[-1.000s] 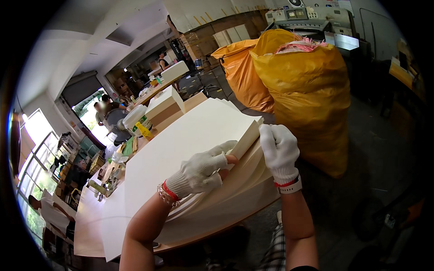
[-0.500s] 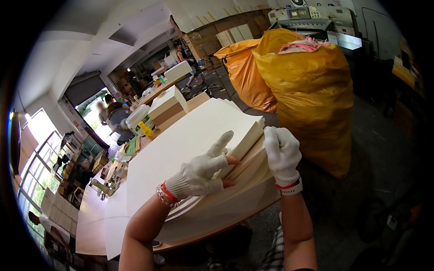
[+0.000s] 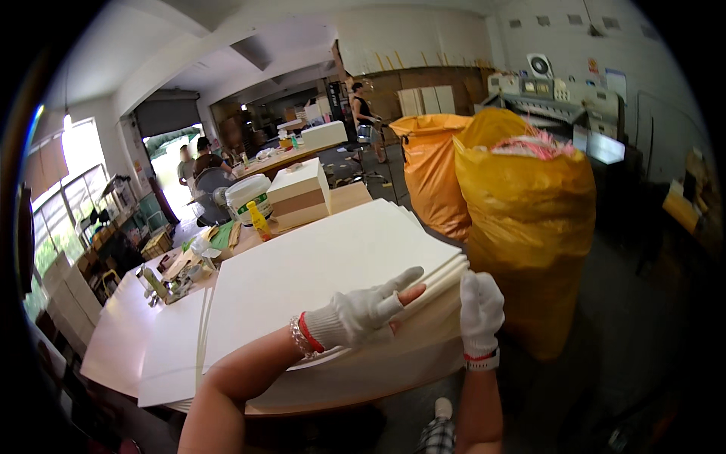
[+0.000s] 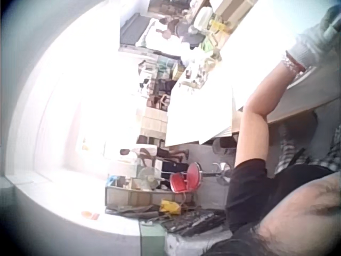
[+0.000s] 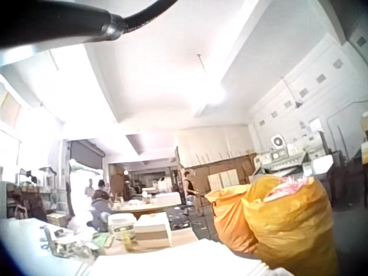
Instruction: The person repeatedly picks up stacks of white rectangular sheets from a table and places them onto a growing pile. They wear white gloves and handle the sheets carefully, aligning them as they stack. The process is repeated multiple times throughout the video.
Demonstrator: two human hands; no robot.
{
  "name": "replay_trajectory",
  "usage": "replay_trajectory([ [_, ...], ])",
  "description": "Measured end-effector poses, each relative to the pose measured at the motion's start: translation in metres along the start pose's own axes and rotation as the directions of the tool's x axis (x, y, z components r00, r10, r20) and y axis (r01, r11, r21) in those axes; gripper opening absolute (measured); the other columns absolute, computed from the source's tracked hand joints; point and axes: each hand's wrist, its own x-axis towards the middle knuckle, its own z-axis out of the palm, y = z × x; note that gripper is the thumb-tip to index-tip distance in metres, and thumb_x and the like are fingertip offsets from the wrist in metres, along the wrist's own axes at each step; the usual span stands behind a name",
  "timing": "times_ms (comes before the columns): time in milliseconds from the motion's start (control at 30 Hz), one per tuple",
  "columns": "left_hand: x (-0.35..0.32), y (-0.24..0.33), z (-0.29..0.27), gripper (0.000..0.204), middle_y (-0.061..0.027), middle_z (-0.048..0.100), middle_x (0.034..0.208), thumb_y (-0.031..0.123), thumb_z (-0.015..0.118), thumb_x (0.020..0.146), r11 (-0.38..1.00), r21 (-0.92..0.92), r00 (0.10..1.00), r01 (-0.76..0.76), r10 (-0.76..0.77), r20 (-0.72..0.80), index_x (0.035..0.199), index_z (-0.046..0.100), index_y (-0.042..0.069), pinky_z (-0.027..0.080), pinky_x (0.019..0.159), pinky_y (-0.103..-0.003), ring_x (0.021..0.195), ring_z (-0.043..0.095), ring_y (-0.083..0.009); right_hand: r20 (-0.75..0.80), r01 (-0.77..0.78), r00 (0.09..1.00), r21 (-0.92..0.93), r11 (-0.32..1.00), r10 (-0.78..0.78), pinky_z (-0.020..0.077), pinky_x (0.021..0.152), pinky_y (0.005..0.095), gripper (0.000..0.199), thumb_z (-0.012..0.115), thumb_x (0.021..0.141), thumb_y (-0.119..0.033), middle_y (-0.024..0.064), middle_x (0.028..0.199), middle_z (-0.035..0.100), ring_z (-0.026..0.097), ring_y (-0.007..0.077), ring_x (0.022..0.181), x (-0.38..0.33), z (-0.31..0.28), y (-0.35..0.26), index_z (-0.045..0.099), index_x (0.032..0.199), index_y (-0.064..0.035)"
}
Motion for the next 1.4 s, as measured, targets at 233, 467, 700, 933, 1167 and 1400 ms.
replay_trajectory([
  [233,0.006,0.012,-0.002,0.095,-0.0254,0.044,0.143,0.02,0.071,0.082,0.988,0.023,0.988,0.154,-0.153,-0.02,0.155,0.012,0.005,0.052,0.09,-0.04,0.103,0.065,-0.0358,-0.241,0.256,0.92,-0.233,0.938,-0.311,0.0429,0.097,0.0404,0.034,0.044,0.101,-0.022,0.0167,0.119,0.059,0.056,0.0286,0.11,-0.019,-0.02,0.008,0.056,0.122,0.0029],
  [467,-0.02,0.03,0.003,0.098,-0.028,0.045,0.139,0.016,0.077,0.072,0.997,0.016,0.952,0.073,-0.065,-0.299,0.152,0.022,0.004,0.047,0.096,-0.043,0.112,0.059,-0.0405,0.531,-0.648,0.736,0.732,0.21,0.42,0.0437,0.104,0.0391,0.05,0.044,0.103,-0.032,0.012,0.138,0.049,0.051,0.0244,0.124,-0.07,0.046,-0.072,0.039,0.144,-0.0036],
  [700,-0.16,0.118,-0.024,0.057,-0.0175,0.062,0.117,0.011,0.078,0.067,0.968,0.01,0.86,0.252,-0.219,-0.46,0.12,0.058,0.01,0.056,0.079,-0.039,0.1,0.064,-0.0364,0.634,-0.639,0.755,0.658,0.399,0.163,0.0435,0.104,0.0525,0.05,0.043,0.103,-0.033,0.017,0.106,0.062,0.062,0.0284,0.094,-0.161,0.118,-0.081,0.04,0.142,-0.0024],
  [933,-0.303,0.119,-0.061,0.053,-0.0161,0.058,0.128,0.038,0.059,0.098,-0.179,-0.978,0.605,0.11,-0.768,0.209,0.133,0.049,0.0,0.048,0.102,-0.042,0.116,0.06,-0.0298,0.601,-0.601,0.799,0.798,0.043,0.003,0.032,0.105,0.0709,0.054,0.049,0.1,-0.031,0.0172,0.054,0.054,0.056,0.0306,0.058,-0.158,0.172,-0.124,0.039,0.143,0.0006],
  [1167,-0.316,-0.019,-0.107,0.085,-0.0235,0.055,0.128,0.065,0.026,0.098,-0.446,-0.847,0.728,-0.288,-0.677,0.109,0.138,0.036,-0.01,0.045,0.103,-0.051,0.115,0.058,-0.0366,0.687,-0.738,0.584,0.671,-0.068,0.432,0.0239,0.11,0.0708,0.075,0.07,0.087,-0.022,0.0208,0.147,0.03,0.025,0.041,0.138,-0.129,0.164,-0.144,0.026,0.145,-0.0043],
  [1400,-0.281,-0.103,-0.104,0.022,-0.0093,0.065,0.09,0.011,0.059,0.085,-0.421,-0.899,0.4,-0.121,-0.849,0.344,0.105,0.055,0.002,0.058,0.078,-0.04,0.077,0.067,-0.0223,0.782,-0.842,0.372,0.511,-0.172,0.501,0.0486,0.08,0.046,0.051,0.067,0.09,-0.036,0.0212,0.103,0.059,0.052,0.0323,0.08,-0.134,0.157,-0.128,0.053,0.118,0.0039],
])
